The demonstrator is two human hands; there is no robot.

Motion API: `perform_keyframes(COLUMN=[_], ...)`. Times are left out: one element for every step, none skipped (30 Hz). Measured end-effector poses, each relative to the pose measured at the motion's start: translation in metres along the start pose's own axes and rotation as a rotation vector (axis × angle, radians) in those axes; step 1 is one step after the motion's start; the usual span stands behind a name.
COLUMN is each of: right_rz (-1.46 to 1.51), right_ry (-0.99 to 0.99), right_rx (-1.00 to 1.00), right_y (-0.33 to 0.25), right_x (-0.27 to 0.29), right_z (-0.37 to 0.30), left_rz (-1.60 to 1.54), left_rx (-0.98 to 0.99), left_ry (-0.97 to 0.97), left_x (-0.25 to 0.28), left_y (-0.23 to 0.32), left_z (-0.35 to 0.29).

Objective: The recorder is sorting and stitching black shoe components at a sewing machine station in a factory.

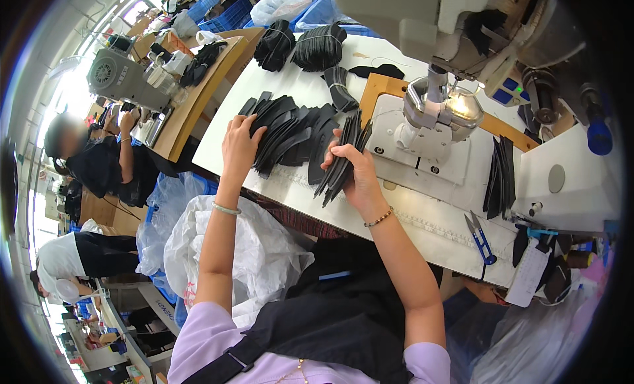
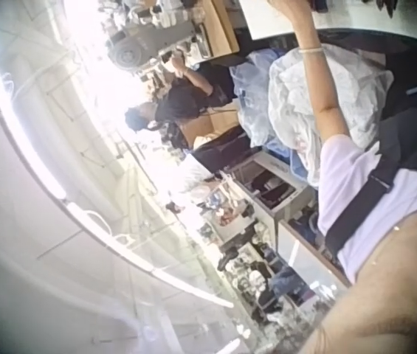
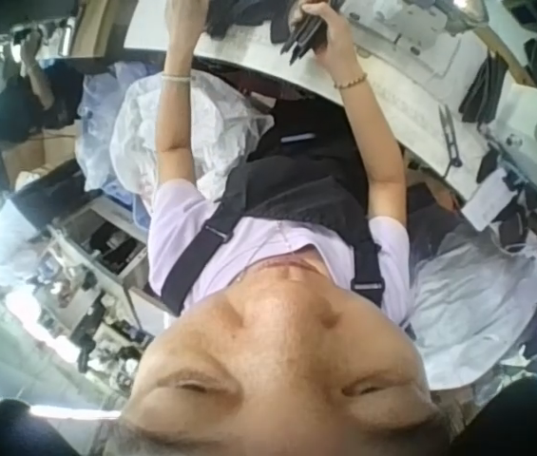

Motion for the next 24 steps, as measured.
perform_keyframes(right_rz=[0.002,-0.006,-0.014,-0.012,-0.036,-0.060,-0.060,-0.062,-0.063,-0.064,-0.081,-0.098,-0.099,-0.103,-0.107,-0.111,-0.072,-0.036,0.013,0.056,0.043,0.028,-0.038,-0.148], right_ry=[0.004,0.019,0.033,0.035,0.007,-0.021,-0.022,-0.042,-0.062,-0.065,-0.059,-0.053,-0.054,-0.078,-0.098,-0.090,-0.075,-0.051,-0.068,-0.053,-0.053,-0.052,-0.007,0.115], right_rx=[0.005,0.003,0.000,0.001,0.000,-0.002,0.000,-0.001,-0.002,0.000,-0.019,-0.038,-0.034,-0.054,-0.073,-0.064,-0.048,-0.028,-0.018,0.009,0.059,0.109,0.155,0.205], right_y=[-0.001,-0.002,-0.003,-0.003,-0.004,-0.005,-0.005,-0.004,-0.003,-0.003,0.000,0.002,0.003,0.006,0.006,0.004,0.002,-0.001,0.001,0.002,-0.002,-0.009,-0.017,-0.023], right_x=[0.001,0.000,0.000,-0.001,-0.004,-0.007,-0.008,-0.010,-0.013,-0.014,-0.014,-0.013,-0.012,-0.012,-0.012,-0.011,-0.017,-0.019,-0.017,-0.026,-0.033,-0.039,-0.048,-0.035], right_z=[0.001,0.001,0.000,-0.001,-0.001,-0.002,-0.001,-0.001,-0.001,-0.001,-0.002,-0.003,-0.003,-0.003,-0.005,-0.007,-0.011,-0.014,-0.015,-0.020,-0.028,-0.037,-0.052,-0.066], left_rz=[0.045,0.092,0.091,0.129,0.166,0.166,0.159,0.153,0.154,0.072,-0.011,-0.012,-0.026,-0.043,-0.085,-0.097,-0.211,-0.334,-0.384,-0.455,-0.513,-0.537,-0.557,-0.588], left_rx=[-0.042,-0.081,-0.083,-0.105,-0.126,-0.127,-0.126,-0.126,-0.127,-0.112,-0.097,-0.099,-0.122,-0.148,-0.165,-0.171,-0.199,-0.228,-0.316,-0.380,-0.437,-0.531,-0.526,-0.525], left_ry=[0.033,0.067,0.065,0.097,0.130,0.130,0.140,0.150,0.153,0.179,0.204,0.207,0.282,0.357,0.402,0.401,0.415,0.422,0.417,0.374,0.258,0.193,0.180,0.162], left_x=[0.001,0.003,0.000,-0.001,0.000,-0.001,-0.001,0.001,0.002,0.006,0.010,0.013,0.022,0.032,0.041,0.045,0.052,0.055,0.055,0.055,0.048,0.043,0.046,0.045], left_y=[0.004,0.008,0.008,0.010,0.013,0.013,0.013,0.013,0.012,0.010,0.008,0.009,0.011,0.017,0.029,0.042,0.054,0.068,0.089,0.104,0.122,0.141,0.143,0.146], left_z=[-0.001,-0.004,-0.006,-0.009,-0.011,-0.012,-0.014,-0.014,-0.015,-0.016,-0.016,-0.015,-0.017,-0.018,-0.020,-0.022,-0.029,-0.036,-0.045,-0.060,-0.074,-0.090,-0.100,-0.104])
Point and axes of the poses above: each hand's wrist, its own z-axis towards the middle knuckle, its own x-axis out of the back of the hand, y = z × x, the point moved 10 cm from there along z, towards the middle knuckle, and after that the axes turned 6 degrees about -z, right-handed, at the moved point
